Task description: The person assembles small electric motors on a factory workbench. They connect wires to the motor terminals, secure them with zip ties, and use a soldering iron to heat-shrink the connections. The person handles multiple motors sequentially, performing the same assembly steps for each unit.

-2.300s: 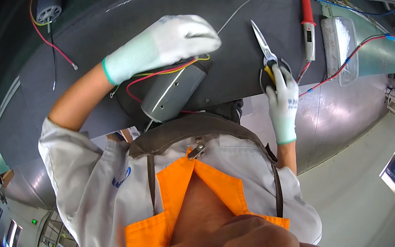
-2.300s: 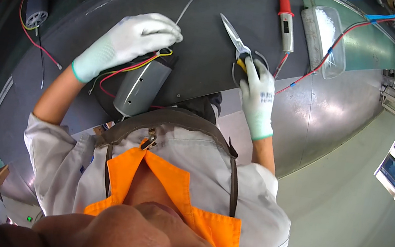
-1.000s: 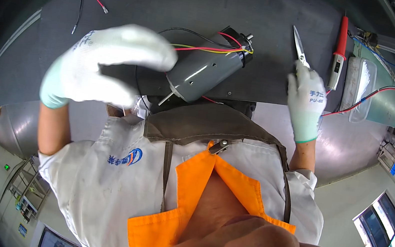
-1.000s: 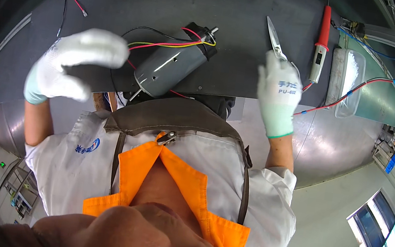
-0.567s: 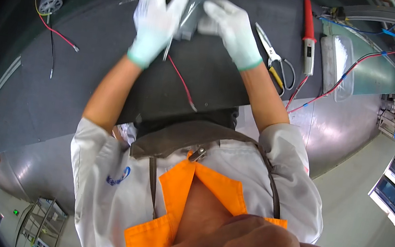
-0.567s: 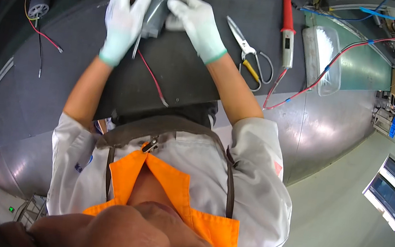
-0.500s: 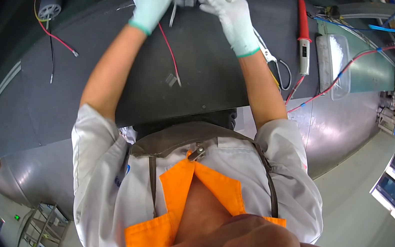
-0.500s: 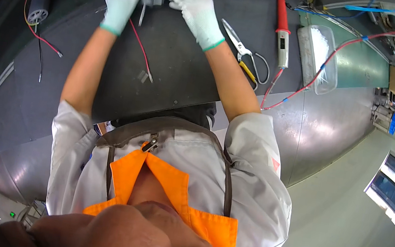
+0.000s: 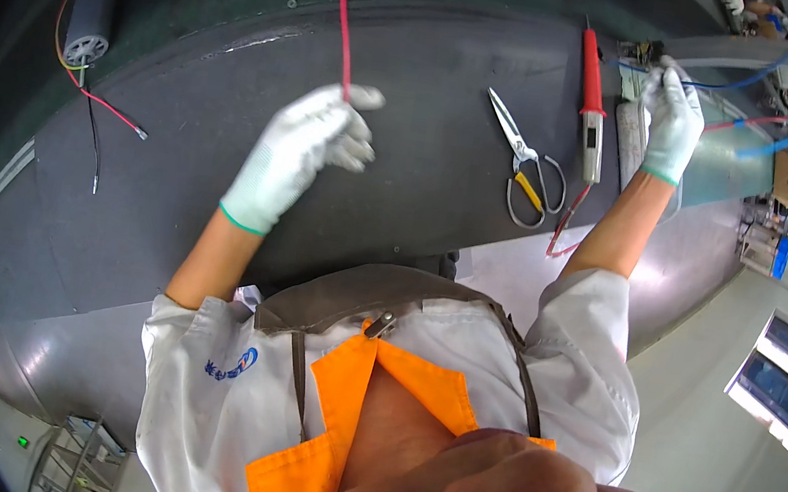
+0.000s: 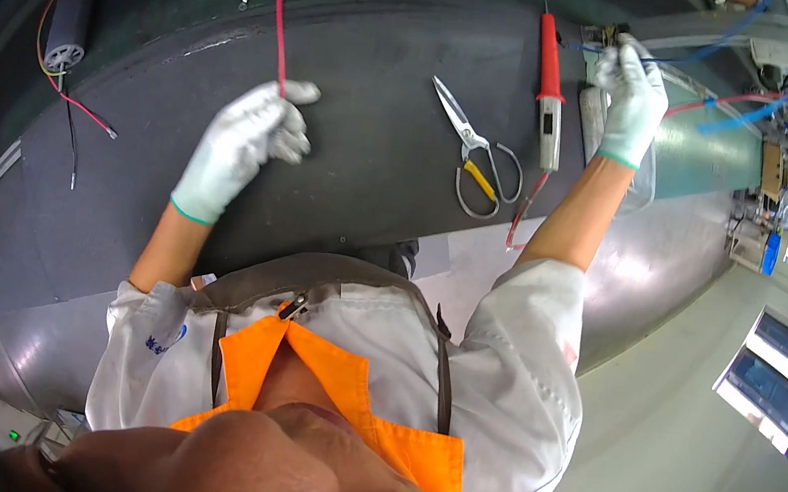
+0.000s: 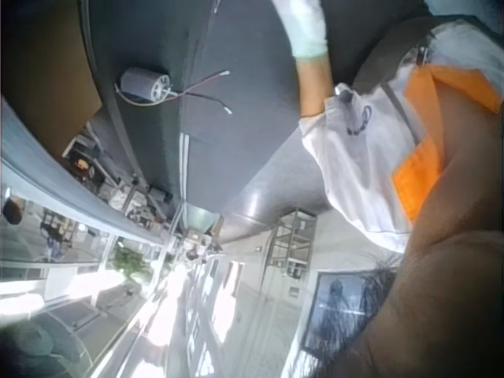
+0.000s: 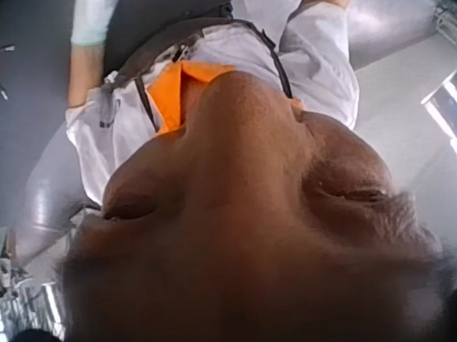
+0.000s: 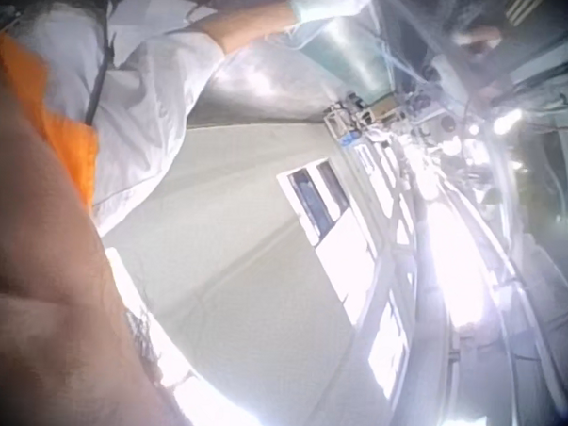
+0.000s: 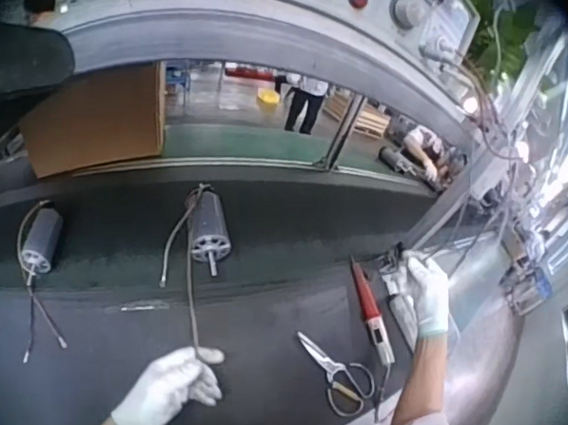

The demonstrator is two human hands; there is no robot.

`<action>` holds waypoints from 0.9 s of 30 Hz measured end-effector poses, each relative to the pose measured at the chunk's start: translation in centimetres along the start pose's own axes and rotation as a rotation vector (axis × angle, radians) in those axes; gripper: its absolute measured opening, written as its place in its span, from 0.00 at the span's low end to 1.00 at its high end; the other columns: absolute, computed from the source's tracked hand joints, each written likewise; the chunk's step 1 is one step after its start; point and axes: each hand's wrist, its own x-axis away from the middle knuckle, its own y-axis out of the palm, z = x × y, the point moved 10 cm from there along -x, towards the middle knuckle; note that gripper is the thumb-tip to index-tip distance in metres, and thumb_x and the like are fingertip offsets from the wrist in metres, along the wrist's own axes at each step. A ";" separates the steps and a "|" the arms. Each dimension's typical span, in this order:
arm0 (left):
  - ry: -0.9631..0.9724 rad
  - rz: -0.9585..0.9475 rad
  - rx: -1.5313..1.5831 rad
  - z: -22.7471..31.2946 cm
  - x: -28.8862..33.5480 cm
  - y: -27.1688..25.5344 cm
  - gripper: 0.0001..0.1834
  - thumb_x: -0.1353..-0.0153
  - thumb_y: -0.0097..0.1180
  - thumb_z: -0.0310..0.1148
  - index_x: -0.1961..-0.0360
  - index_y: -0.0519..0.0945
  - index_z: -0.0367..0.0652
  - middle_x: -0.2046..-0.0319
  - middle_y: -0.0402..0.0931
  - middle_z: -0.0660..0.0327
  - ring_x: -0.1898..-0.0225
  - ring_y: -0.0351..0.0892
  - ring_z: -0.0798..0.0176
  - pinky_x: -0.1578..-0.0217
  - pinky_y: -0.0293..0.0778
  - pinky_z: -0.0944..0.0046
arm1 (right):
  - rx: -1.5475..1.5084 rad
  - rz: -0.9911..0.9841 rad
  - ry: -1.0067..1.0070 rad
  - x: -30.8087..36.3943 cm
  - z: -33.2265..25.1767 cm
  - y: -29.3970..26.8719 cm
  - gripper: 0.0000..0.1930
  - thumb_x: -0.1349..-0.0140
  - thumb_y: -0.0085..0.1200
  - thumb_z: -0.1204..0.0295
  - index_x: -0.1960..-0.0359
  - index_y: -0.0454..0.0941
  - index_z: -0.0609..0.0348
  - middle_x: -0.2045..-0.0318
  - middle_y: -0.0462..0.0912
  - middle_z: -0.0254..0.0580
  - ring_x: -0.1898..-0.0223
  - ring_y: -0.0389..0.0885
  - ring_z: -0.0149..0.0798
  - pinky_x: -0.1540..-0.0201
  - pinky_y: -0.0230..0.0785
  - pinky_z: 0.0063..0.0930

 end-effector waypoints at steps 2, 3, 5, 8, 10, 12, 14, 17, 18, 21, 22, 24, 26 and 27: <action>-0.071 -0.118 0.083 -0.7 0.2 2.6 0.23 0.25 0.49 0.43 0.41 0.77 0.35 0.59 0.80 0.58 0.60 0.84 0.64 0.58 0.80 0.66 | 0.222 -0.122 0.043 4.0 -3.2 6.0 0.11 0.29 0.57 0.71 0.54 0.85 0.67 0.73 0.85 0.37 0.75 0.78 0.24 0.72 0.69 0.17; -0.084 -0.167 0.110 -0.4 0.1 3.4 0.22 0.25 0.50 0.44 0.43 0.78 0.35 0.58 0.81 0.57 0.58 0.84 0.62 0.56 0.81 0.64 | 0.376 -0.229 0.084 6.2 -3.6 8.2 0.12 0.33 0.62 0.69 0.55 0.85 0.65 0.74 0.85 0.41 0.77 0.80 0.26 0.73 0.71 0.17; -0.036 -0.159 0.102 0.1 -0.5 3.3 0.22 0.25 0.51 0.43 0.44 0.79 0.34 0.59 0.81 0.57 0.58 0.84 0.62 0.55 0.81 0.63 | 0.384 -0.453 0.249 10.8 -1.3 13.1 0.11 0.33 0.62 0.68 0.57 0.86 0.63 0.74 0.86 0.39 0.78 0.81 0.25 0.77 0.70 0.16; 0.041 -0.140 0.101 1.0 -1.3 2.8 0.21 0.25 0.52 0.41 0.46 0.79 0.33 0.59 0.82 0.56 0.58 0.85 0.62 0.56 0.83 0.62 | 0.197 -0.957 0.516 18.4 3.8 19.7 0.14 0.34 0.62 0.66 0.55 0.86 0.65 0.72 0.89 0.43 0.75 0.85 0.27 0.75 0.74 0.16; 0.091 -0.080 0.102 1.8 -1.6 3.1 0.20 0.25 0.52 0.40 0.47 0.79 0.32 0.59 0.82 0.56 0.58 0.85 0.62 0.57 0.83 0.62 | 0.126 -1.043 0.668 22.9 5.9 21.1 0.14 0.34 0.61 0.66 0.55 0.87 0.65 0.69 0.89 0.42 0.74 0.85 0.28 0.73 0.75 0.17; 0.141 -0.006 0.072 2.6 -1.7 3.4 0.20 0.25 0.53 0.41 0.49 0.79 0.31 0.62 0.83 0.56 0.60 0.86 0.62 0.58 0.83 0.63 | 0.069 -1.006 0.628 24.2 6.0 21.8 0.12 0.33 0.61 0.68 0.55 0.87 0.65 0.67 0.89 0.41 0.71 0.85 0.27 0.69 0.76 0.18; 0.171 0.064 0.011 2.9 -1.7 3.1 0.21 0.25 0.53 0.43 0.49 0.79 0.30 0.63 0.84 0.56 0.61 0.87 0.61 0.58 0.83 0.63 | 0.018 -0.839 0.389 22.8 4.8 20.8 0.11 0.33 0.58 0.76 0.53 0.85 0.67 0.63 0.89 0.45 0.67 0.86 0.30 0.63 0.79 0.20; 0.189 0.153 0.021 2.9 -1.7 3.2 0.22 0.25 0.53 0.43 0.49 0.80 0.30 0.64 0.84 0.55 0.61 0.87 0.61 0.57 0.83 0.63 | -0.239 -0.643 0.283 21.2 2.3 19.1 0.10 0.33 0.56 0.80 0.53 0.83 0.73 0.62 0.88 0.52 0.65 0.88 0.37 0.61 0.82 0.26; 0.193 0.174 0.028 2.9 -1.8 3.3 0.22 0.25 0.53 0.43 0.49 0.80 0.30 0.64 0.84 0.55 0.61 0.87 0.61 0.57 0.83 0.64 | -0.246 -0.601 0.270 21.0 2.2 19.0 0.10 0.33 0.56 0.80 0.53 0.83 0.73 0.62 0.88 0.52 0.65 0.88 0.37 0.62 0.82 0.26; 0.232 0.208 0.040 2.9 -1.8 3.5 0.22 0.25 0.52 0.43 0.49 0.80 0.30 0.62 0.84 0.53 0.61 0.87 0.62 0.57 0.83 0.63 | -0.300 -0.481 0.271 21.0 2.7 19.8 0.10 0.33 0.57 0.81 0.53 0.82 0.74 0.64 0.88 0.53 0.68 0.88 0.37 0.63 0.81 0.26; 0.247 0.224 0.036 3.0 -1.7 3.6 0.22 0.25 0.52 0.43 0.49 0.80 0.30 0.61 0.84 0.53 0.61 0.86 0.62 0.57 0.83 0.63 | -0.312 -0.459 0.265 20.9 2.8 19.9 0.10 0.33 0.56 0.81 0.53 0.82 0.74 0.64 0.88 0.53 0.68 0.88 0.37 0.64 0.81 0.26; 0.253 0.210 0.062 2.8 -1.9 3.9 0.22 0.24 0.51 0.43 0.48 0.80 0.30 0.61 0.84 0.53 0.61 0.86 0.63 0.56 0.83 0.63 | -0.336 -0.414 0.254 20.8 3.0 20.0 0.10 0.33 0.56 0.81 0.52 0.81 0.75 0.65 0.88 0.53 0.68 0.88 0.38 0.64 0.81 0.26; 0.255 0.208 0.081 2.7 -2.1 4.0 0.22 0.24 0.51 0.43 0.48 0.80 0.31 0.60 0.84 0.53 0.60 0.85 0.63 0.56 0.82 0.63 | -0.354 -0.392 0.250 20.8 3.1 20.1 0.11 0.33 0.55 0.81 0.52 0.81 0.75 0.66 0.87 0.54 0.69 0.87 0.37 0.65 0.81 0.26; 0.254 0.215 0.085 2.7 -2.1 4.1 0.22 0.24 0.51 0.43 0.48 0.80 0.31 0.60 0.84 0.53 0.60 0.85 0.64 0.56 0.82 0.64 | -0.354 -0.389 0.247 20.8 3.2 20.1 0.11 0.33 0.55 0.81 0.52 0.80 0.75 0.66 0.87 0.54 0.69 0.87 0.37 0.65 0.81 0.27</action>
